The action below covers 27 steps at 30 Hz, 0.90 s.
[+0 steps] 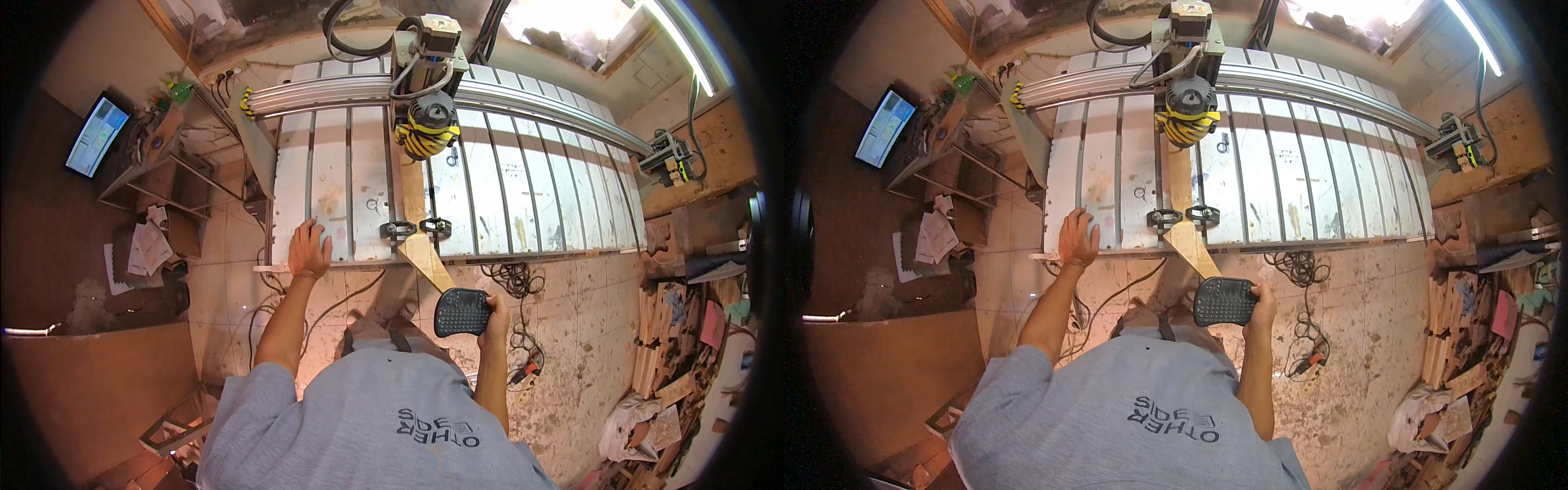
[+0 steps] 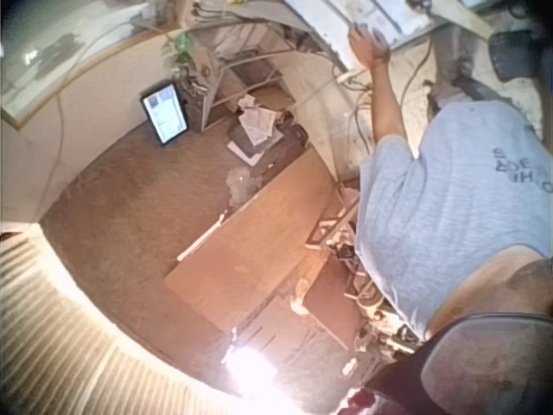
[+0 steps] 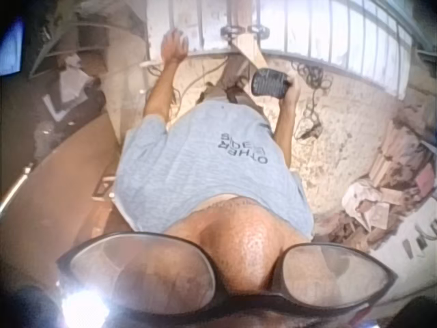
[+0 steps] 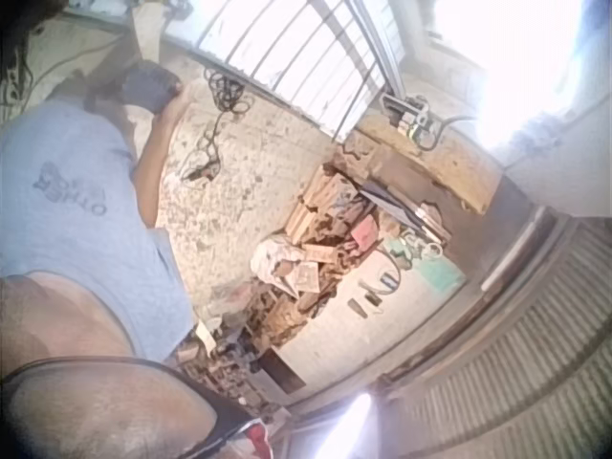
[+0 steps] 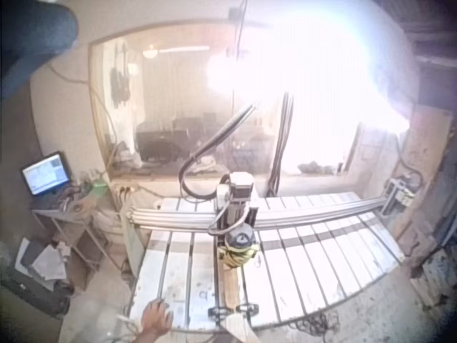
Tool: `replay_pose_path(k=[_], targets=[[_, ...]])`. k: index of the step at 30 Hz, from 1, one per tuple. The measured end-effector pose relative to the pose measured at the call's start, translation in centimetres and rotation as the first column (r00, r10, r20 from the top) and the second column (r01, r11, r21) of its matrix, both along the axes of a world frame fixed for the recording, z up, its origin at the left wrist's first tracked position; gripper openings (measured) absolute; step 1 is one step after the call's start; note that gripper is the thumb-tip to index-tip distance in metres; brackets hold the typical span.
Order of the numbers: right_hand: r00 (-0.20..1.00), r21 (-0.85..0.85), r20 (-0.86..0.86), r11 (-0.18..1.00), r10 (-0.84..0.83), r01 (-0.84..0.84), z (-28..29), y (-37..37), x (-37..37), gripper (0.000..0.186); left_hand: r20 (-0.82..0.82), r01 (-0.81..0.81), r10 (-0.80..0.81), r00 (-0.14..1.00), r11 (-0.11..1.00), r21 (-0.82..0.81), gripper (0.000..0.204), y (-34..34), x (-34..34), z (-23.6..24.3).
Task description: The person uses a handheld keyboard to control a CNC router, then uses their hands to adjust the position of a wooden workpiece and the router head on the machine bed.
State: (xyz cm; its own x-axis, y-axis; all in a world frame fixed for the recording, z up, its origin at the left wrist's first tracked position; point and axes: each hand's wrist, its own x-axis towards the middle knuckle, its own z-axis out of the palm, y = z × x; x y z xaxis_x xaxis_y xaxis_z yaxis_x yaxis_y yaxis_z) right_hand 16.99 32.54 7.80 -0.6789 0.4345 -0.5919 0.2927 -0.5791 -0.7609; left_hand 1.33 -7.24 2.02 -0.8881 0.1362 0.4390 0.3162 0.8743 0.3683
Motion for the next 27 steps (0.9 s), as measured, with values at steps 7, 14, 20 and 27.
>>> replay_pose_path(k=[7, 14, 20, 27], targets=[[1.000, 0.006, -0.012, 1.000, -0.004, 0.004, -1.3, 0.6, 0.1, 0.025, 0.004, 0.007, -0.007, 1.000, 1.000, -0.011, 0.027, 0.1, -0.2, 0.1], [0.999, -0.023, -0.017, 0.999, 0.029, -0.030, 0.4, 0.3, -0.6, 0.026, -0.003, 0.004, -0.004, 1.000, 1.000, -0.001, 0.027, 0.1, -0.2, -0.2], [1.000, 0.028, 0.001, 1.000, 0.009, -0.009, -0.1, 0.4, -0.7, 0.030, 0.015, -0.013, 0.013, 1.000, 1.000, 0.012, 0.028, 0.0, 0.0, -0.4], [0.998, -0.031, -0.022, 0.998, 0.057, -0.057, 2.9, -0.9, -1.2, 0.018, 0.058, -0.028, 0.029, 0.998, 0.999, -0.029, 0.031, -0.7, 0.0, -0.6]])
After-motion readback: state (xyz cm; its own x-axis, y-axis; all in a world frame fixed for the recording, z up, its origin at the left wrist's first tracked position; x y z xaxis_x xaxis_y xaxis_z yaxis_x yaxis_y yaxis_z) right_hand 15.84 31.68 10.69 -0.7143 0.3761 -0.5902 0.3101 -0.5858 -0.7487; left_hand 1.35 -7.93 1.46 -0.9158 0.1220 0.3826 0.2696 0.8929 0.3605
